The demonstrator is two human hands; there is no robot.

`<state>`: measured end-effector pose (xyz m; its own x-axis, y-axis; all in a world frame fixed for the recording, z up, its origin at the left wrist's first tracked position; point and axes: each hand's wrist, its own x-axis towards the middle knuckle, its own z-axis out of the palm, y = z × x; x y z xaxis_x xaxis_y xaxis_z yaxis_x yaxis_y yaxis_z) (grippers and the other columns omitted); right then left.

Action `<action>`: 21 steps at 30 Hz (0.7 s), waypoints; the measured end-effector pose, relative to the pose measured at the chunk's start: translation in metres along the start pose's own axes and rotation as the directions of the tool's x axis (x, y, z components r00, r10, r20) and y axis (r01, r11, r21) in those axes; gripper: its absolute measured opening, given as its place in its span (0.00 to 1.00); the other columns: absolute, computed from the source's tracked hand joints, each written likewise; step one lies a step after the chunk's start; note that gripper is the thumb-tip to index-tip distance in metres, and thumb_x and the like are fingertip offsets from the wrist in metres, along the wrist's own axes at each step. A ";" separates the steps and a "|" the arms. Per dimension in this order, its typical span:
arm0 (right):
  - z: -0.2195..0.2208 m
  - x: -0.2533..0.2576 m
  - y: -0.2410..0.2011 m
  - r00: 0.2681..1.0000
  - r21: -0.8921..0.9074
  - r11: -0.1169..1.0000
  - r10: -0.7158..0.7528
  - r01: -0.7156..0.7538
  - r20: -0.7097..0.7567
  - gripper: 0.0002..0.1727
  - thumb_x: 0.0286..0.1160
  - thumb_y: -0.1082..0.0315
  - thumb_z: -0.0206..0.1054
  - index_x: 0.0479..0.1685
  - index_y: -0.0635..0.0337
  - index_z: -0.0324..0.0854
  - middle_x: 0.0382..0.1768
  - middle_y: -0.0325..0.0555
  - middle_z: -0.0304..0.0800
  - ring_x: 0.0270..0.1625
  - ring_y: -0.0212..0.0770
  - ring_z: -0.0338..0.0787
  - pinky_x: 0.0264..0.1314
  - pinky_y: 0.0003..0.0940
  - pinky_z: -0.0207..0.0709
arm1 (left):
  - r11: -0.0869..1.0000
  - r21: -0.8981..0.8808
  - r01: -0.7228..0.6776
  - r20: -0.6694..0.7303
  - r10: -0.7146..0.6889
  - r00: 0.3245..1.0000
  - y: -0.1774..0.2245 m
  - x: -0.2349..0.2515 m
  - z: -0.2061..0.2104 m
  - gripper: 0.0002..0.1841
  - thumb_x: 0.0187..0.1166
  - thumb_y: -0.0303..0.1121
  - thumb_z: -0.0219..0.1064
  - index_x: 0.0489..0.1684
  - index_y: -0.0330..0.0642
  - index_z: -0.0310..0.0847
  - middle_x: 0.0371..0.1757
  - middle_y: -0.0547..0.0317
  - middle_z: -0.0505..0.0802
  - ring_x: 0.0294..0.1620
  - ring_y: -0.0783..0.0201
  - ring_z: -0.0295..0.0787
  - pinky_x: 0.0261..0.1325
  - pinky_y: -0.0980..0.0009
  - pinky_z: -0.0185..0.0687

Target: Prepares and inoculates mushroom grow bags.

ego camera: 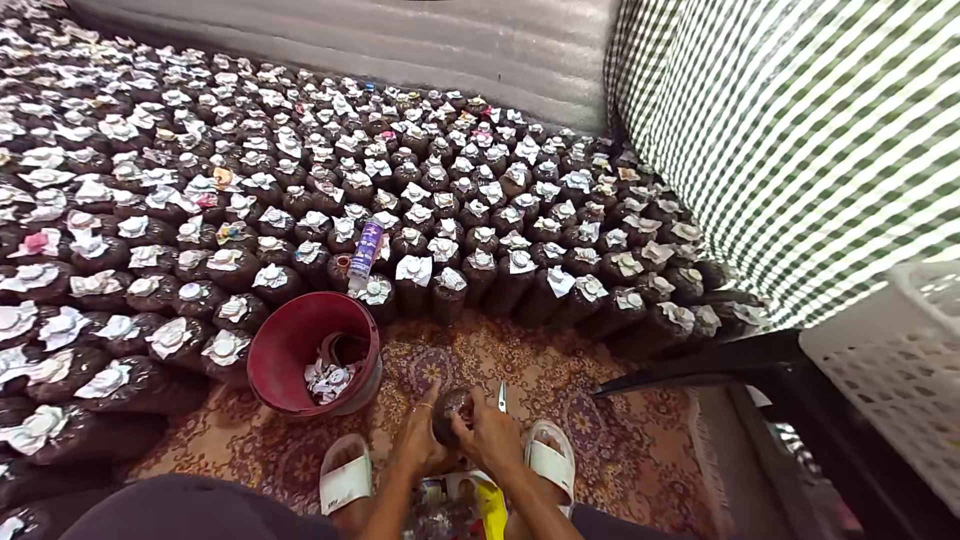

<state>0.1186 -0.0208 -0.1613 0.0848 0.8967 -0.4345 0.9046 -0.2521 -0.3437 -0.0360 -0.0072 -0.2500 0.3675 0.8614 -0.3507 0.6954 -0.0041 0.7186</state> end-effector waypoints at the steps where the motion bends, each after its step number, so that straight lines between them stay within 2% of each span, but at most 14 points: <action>1: -0.006 -0.002 0.002 0.995 -0.030 0.995 -0.092 0.091 -0.045 0.28 0.78 0.43 0.60 0.63 0.57 0.79 0.36 0.50 0.93 0.43 0.54 0.95 0.46 0.56 0.84 | 0.999 -0.010 -0.031 -0.021 0.031 0.999 0.001 0.001 -0.002 0.65 0.51 0.44 0.83 0.98 0.58 0.40 0.88 0.59 0.73 0.81 0.55 0.77 0.81 0.51 0.73; 3: -0.023 -0.010 0.003 0.956 -0.109 0.963 -0.259 0.245 -0.140 0.26 0.74 0.45 0.63 0.56 0.58 0.82 0.30 0.48 0.92 0.35 0.53 0.95 0.37 0.56 0.85 | 0.995 -0.054 -0.088 -0.071 0.084 0.994 0.008 0.000 -0.002 0.61 0.51 0.37 0.82 0.96 0.56 0.48 0.90 0.62 0.71 0.83 0.56 0.75 0.80 0.50 0.74; 4: -0.033 -0.012 0.003 0.919 -0.164 0.939 -0.333 0.303 -0.212 0.23 0.73 0.47 0.65 0.51 0.58 0.84 0.26 0.47 0.91 0.31 0.52 0.94 0.32 0.55 0.84 | 0.991 -0.082 -0.108 -0.113 0.098 0.989 0.014 -0.001 0.000 0.58 0.50 0.38 0.82 0.94 0.53 0.53 0.88 0.62 0.73 0.82 0.59 0.76 0.80 0.51 0.75; 5: -0.043 -0.010 0.002 0.874 -0.225 0.915 -0.392 0.336 -0.288 0.21 0.72 0.49 0.65 0.47 0.58 0.84 0.23 0.46 0.89 0.28 0.51 0.93 0.28 0.54 0.83 | 0.988 -0.119 -0.103 -0.150 0.085 0.985 0.023 -0.002 0.001 0.57 0.51 0.43 0.83 0.93 0.49 0.57 0.85 0.60 0.77 0.81 0.59 0.76 0.81 0.53 0.74; 7: -0.062 0.000 -0.001 0.779 -0.332 0.878 -0.465 0.344 -0.421 0.18 0.69 0.51 0.66 0.41 0.59 0.85 0.19 0.45 0.87 0.23 0.51 0.91 0.22 0.52 0.81 | 0.978 -0.207 -0.024 -0.232 -0.025 0.972 0.052 -0.009 0.006 0.60 0.46 0.58 0.86 0.88 0.42 0.62 0.73 0.54 0.87 0.73 0.59 0.84 0.77 0.55 0.78; 8: -0.072 0.005 -0.007 0.770 -0.366 0.872 -0.469 0.325 -0.434 0.18 0.69 0.51 0.66 0.40 0.59 0.85 0.19 0.46 0.87 0.23 0.52 0.92 0.22 0.52 0.81 | 0.967 -0.252 0.036 -0.254 -0.102 0.962 0.067 -0.013 0.009 0.63 0.41 0.64 0.86 0.85 0.40 0.64 0.67 0.53 0.90 0.68 0.59 0.87 0.72 0.54 0.81; 10: -0.084 0.005 -0.023 0.837 -0.363 0.883 -0.424 0.298 -0.346 0.20 0.74 0.50 0.62 0.45 0.60 0.84 0.24 0.49 0.90 0.30 0.55 0.94 0.30 0.55 0.82 | 0.931 -0.347 0.115 -0.241 -0.207 0.948 0.082 -0.024 0.018 0.67 0.37 0.69 0.84 0.84 0.37 0.63 0.63 0.50 0.91 0.65 0.57 0.89 0.69 0.52 0.83; 11: -0.082 -0.002 -0.029 0.860 -0.343 0.887 -0.414 0.308 -0.299 0.21 0.75 0.49 0.61 0.47 0.59 0.84 0.26 0.49 0.90 0.32 0.55 0.94 0.32 0.56 0.83 | 0.913 -0.397 0.096 -0.247 -0.207 0.947 0.080 -0.029 0.025 0.67 0.37 0.68 0.86 0.84 0.35 0.63 0.64 0.48 0.91 0.66 0.56 0.88 0.70 0.51 0.83; 13: -0.067 -0.025 -0.028 0.832 -0.291 0.873 -0.471 0.391 -0.293 0.20 0.73 0.50 0.63 0.45 0.59 0.84 0.22 0.45 0.88 0.26 0.50 0.92 0.27 0.54 0.83 | 0.894 -0.444 -0.062 -0.324 -0.096 0.941 0.059 -0.034 0.040 0.60 0.44 0.58 0.88 0.81 0.30 0.67 0.65 0.43 0.90 0.67 0.52 0.87 0.73 0.49 0.80; 15: -0.051 -0.046 -0.014 0.838 -0.220 0.887 -0.457 0.406 -0.297 0.20 0.70 0.51 0.67 0.45 0.60 0.84 0.21 0.45 0.88 0.24 0.50 0.92 0.25 0.53 0.83 | 0.923 -0.369 -0.114 -0.311 -0.007 0.950 0.037 -0.029 0.036 0.51 0.54 0.46 0.85 0.85 0.40 0.66 0.70 0.46 0.88 0.70 0.52 0.86 0.74 0.48 0.79; 16: -0.047 -0.048 -0.005 0.872 -0.175 0.917 -0.395 0.358 -0.290 0.21 0.70 0.51 0.68 0.47 0.61 0.84 0.24 0.47 0.89 0.26 0.51 0.93 0.27 0.55 0.84 | 0.944 -0.308 -0.118 -0.282 0.028 0.959 0.029 -0.022 0.032 0.53 0.52 0.43 0.86 0.87 0.48 0.63 0.72 0.53 0.88 0.71 0.55 0.85 0.74 0.50 0.80; 18: -0.035 -0.042 0.011 0.938 -0.110 0.968 -0.247 0.226 -0.243 0.23 0.70 0.50 0.68 0.51 0.61 0.83 0.29 0.49 0.92 0.33 0.54 0.94 0.35 0.57 0.84 | 0.978 -0.192 -0.079 -0.217 0.036 0.975 0.017 -0.014 0.032 0.58 0.43 0.39 0.89 0.88 0.54 0.61 0.75 0.57 0.85 0.72 0.57 0.85 0.73 0.51 0.81; 19: -0.026 -0.036 0.012 0.960 -0.077 0.982 -0.185 0.172 -0.211 0.24 0.71 0.49 0.67 0.54 0.61 0.83 0.32 0.50 0.93 0.37 0.55 0.95 0.39 0.58 0.85 | 0.984 -0.167 -0.059 -0.196 0.025 0.980 0.011 -0.011 0.034 0.58 0.45 0.37 0.88 0.89 0.53 0.60 0.80 0.56 0.82 0.76 0.56 0.82 0.76 0.51 0.79; 21: -0.002 -0.023 0.010 0.985 0.004 0.997 -0.080 0.081 -0.156 0.26 0.72 0.48 0.66 0.58 0.60 0.82 0.37 0.51 0.94 0.42 0.55 0.95 0.46 0.58 0.85 | 0.986 -0.164 0.028 -0.135 -0.050 0.990 0.000 -0.011 0.039 0.53 0.56 0.29 0.81 0.93 0.49 0.57 0.87 0.52 0.73 0.83 0.52 0.74 0.82 0.50 0.72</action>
<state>0.1263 -0.0434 -0.1528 0.0766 0.9597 -0.2704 0.9067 -0.1799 -0.3816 -0.0157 -0.0364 -0.2694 0.2458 0.9210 -0.3021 0.5945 0.1029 0.7974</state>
